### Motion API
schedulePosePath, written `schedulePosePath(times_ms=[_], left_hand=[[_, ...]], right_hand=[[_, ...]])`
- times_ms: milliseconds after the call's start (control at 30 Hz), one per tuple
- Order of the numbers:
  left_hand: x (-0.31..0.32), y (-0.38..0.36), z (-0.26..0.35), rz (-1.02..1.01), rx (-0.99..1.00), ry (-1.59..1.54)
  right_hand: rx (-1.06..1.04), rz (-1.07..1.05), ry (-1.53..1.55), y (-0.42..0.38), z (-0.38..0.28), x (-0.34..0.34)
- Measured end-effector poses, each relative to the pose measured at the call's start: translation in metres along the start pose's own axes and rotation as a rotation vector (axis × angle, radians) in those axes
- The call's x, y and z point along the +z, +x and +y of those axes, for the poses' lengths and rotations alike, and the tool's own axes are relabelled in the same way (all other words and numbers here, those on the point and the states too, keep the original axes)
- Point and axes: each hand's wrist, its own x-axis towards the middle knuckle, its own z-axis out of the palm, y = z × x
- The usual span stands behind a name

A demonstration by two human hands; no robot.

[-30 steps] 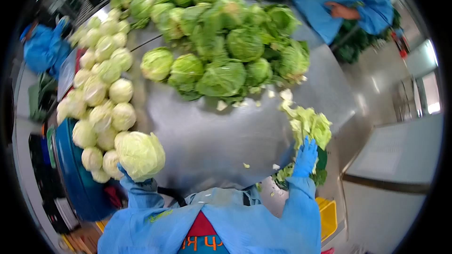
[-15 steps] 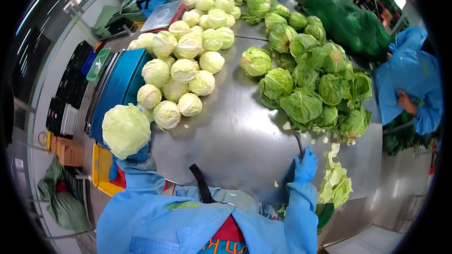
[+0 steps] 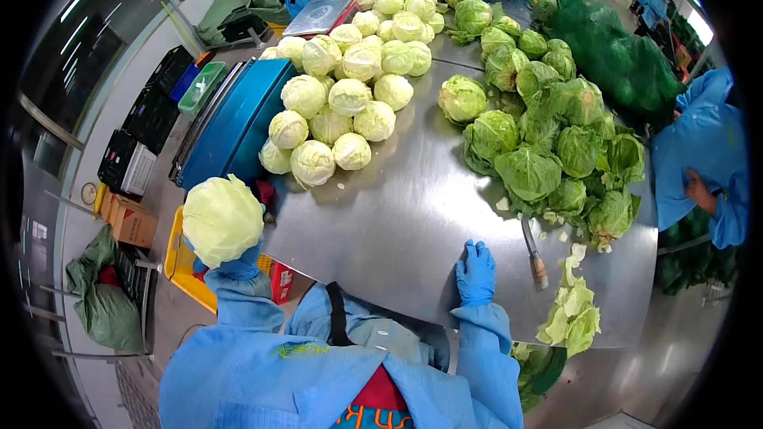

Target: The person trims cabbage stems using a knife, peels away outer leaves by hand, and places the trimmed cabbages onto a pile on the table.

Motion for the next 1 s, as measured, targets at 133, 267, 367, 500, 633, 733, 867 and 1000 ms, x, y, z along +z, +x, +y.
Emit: schedulePosePath(times_ms=[133, 267, 367, 500, 633, 733, 867, 1000], left_hand=[[0.004, 0.001, -0.024, 0.066, -0.135, -0.344], [0.006, 0.001, -0.058, 0.141, -0.439, -1.073], [-0.011, -0.004, -0.088, 0.144, -0.627, -1.654], [-0.041, -0.023, -0.134, 0.095, -0.679, -2.019], [-0.068, -0.011, -0.167, 0.111, -0.582, -1.912], [-0.072, -0.029, -0.206, 0.303, -0.837, -1.879], [-0.056, -0.050, -0.256, 0.117, -0.685, -1.483], [-0.040, -0.035, -0.265, 0.056, -0.692, -1.431]], right_hand=[[0.052, 0.034, 0.038, -0.008, -0.013, 0.001], [-0.128, 0.141, 0.166, 0.009, -0.073, 0.014], [-0.237, -0.041, 0.457, 0.030, -0.162, 0.025], [-0.455, -0.262, 0.493, 0.064, -0.285, 0.095], [-0.381, -0.373, 0.376, 0.100, -0.398, 0.173], [-0.116, -0.399, 0.311, 0.116, -0.461, 0.199], [-0.170, -0.276, 0.648, 0.113, -0.466, 0.230], [-0.151, -0.130, 1.093, 0.088, -0.455, 0.167]])
